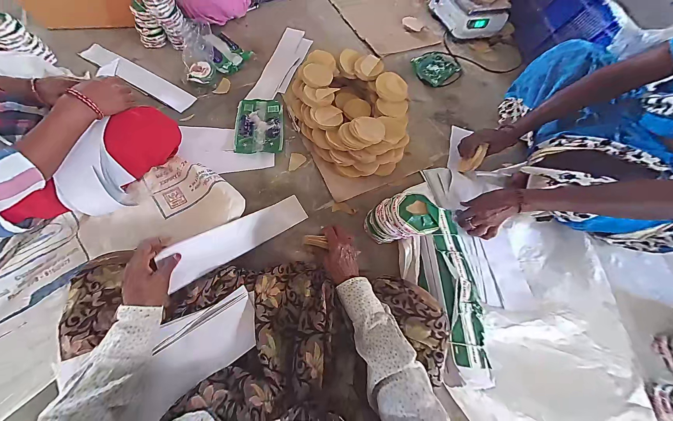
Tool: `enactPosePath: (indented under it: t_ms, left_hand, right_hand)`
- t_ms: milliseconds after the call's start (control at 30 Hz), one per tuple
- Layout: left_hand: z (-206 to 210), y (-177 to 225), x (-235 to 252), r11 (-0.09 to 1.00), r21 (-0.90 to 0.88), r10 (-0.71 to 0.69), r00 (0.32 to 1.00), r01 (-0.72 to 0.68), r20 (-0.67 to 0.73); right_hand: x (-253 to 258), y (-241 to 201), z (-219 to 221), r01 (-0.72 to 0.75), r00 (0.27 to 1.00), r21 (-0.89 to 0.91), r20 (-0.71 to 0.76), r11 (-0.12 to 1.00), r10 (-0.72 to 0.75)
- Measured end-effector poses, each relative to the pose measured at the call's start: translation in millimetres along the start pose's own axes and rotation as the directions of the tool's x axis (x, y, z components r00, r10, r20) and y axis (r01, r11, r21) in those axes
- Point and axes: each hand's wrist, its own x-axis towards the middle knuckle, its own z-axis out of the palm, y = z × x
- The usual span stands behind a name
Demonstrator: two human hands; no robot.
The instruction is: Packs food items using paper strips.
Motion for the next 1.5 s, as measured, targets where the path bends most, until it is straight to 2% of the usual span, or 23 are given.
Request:
enactPosePath:
  t_ms: [67, 133, 200, 300, 367, 433, 467, 533, 600, 667, 767, 867, 933, 967, 1033, 1100, 1133, 1200, 1300, 1400, 1500]
  left_hand:
    - [0, 34, 29, 0.994, -0.058, 0.084, 0.993, -0.089, -0.087]
    - [4, 81, 64, 0.969, -0.118, 0.205, 0.973, -0.216, -0.102]
    - [17, 138, 96, 0.902, -0.151, 0.402, 0.914, -0.405, -0.053]
    - [47, 228, 115, 0.768, -0.261, 0.604, 0.797, -0.585, -0.007]
    - [60, 276, 112, 0.689, -0.387, 0.639, 0.766, -0.612, -0.074]
    - [65, 301, 107, 0.612, -0.534, 0.608, 0.779, -0.583, -0.154]
    - [66, 301, 106, 0.603, -0.560, 0.579, 0.795, -0.567, -0.182]
    - [71, 279, 105, 0.690, -0.547, 0.464, 0.870, -0.474, -0.169]
    - [87, 236, 103, 0.788, -0.533, 0.288, 0.949, -0.310, -0.125]
    - [109, 186, 94, 0.823, -0.558, 0.070, 0.993, -0.110, -0.093]
    - [139, 115, 74, 0.787, -0.602, -0.239, 0.966, 0.134, -0.098]
    - [148, 69, 58, 0.743, -0.592, -0.423, 0.904, 0.311, -0.056]
    - [151, 53, 53, 0.741, -0.581, -0.432, 0.901, 0.337, -0.029]
    - [152, 51, 52, 0.749, -0.571, -0.421, 0.907, 0.337, -0.016]
    - [152, 52, 51, 0.736, -0.572, -0.428, 0.904, 0.361, 0.019]
    - [152, 52, 51, 0.724, -0.577, -0.436, 0.899, 0.377, 0.041]
    - [151, 53, 51, 0.724, -0.576, -0.435, 0.899, 0.380, 0.046]
    - [151, 52, 48, 0.730, -0.576, -0.433, 0.901, 0.369, 0.029]
    - [152, 52, 47, 0.745, -0.588, -0.398, 0.917, 0.315, -0.014]
    - [152, 53, 45, 0.764, -0.596, -0.339, 0.940, 0.245, -0.047]
    - [153, 65, 44, 0.767, -0.623, -0.209, 0.978, 0.151, -0.020]
  right_hand:
    - [-1, 0, 0, 0.030, 0.999, 0.002, 0.015, 1.000, -0.030]
    - [-2, -4, -2, 0.032, 0.999, 0.014, 0.044, 0.999, -0.032]
    - [-4, -7, -2, 0.035, 0.999, 0.023, 0.035, 0.999, -0.036]
    - [-8, -7, -4, 0.024, 0.999, 0.039, 0.030, 0.999, -0.025]
    - [-12, -9, -7, -0.009, 0.998, 0.035, 0.060, 0.999, 0.007]
    - [-16, -7, -5, -0.025, 0.997, 0.044, 0.068, 0.999, 0.022]
    - [-17, -6, -6, -0.034, 0.996, 0.038, 0.088, 0.999, 0.030]
    - [-18, -8, -9, -0.053, 0.987, 0.011, 0.152, 0.999, 0.051]
    - [-18, -11, -10, -0.047, 0.980, -0.005, 0.192, 0.999, 0.047]
    - [-20, -12, -7, 0.008, 0.988, 0.013, 0.157, 1.000, -0.010]
    - [-25, -12, 4, 0.150, 0.988, 0.073, 0.028, 0.986, -0.153]
    - [-20, -23, 2, 0.099, 0.979, -0.089, 0.187, 0.991, -0.081]
    - [-11, -31, -4, 0.074, 0.963, -0.146, 0.267, 0.987, -0.033]
    - [-8, -34, -5, 0.084, 0.969, -0.127, 0.240, 0.988, -0.051]
    - [0, -38, -1, 0.149, 0.987, 0.006, 0.054, 0.989, -0.149]
    - [15, -47, 4, 0.274, 0.957, 0.154, -0.143, 0.950, -0.253]
    - [25, -53, 7, 0.305, 0.945, 0.208, -0.184, 0.929, -0.269]
    - [45, -63, 16, 0.281, 0.956, 0.252, -0.163, 0.926, -0.246]
    - [73, -60, 38, 0.228, 0.973, 0.153, 0.011, 0.961, -0.232]
    - [80, -53, 47, 0.254, 0.967, 0.120, -0.006, 0.960, -0.255]
    - [78, -48, 45, 0.200, 0.980, 0.178, -0.050, 0.963, -0.194]
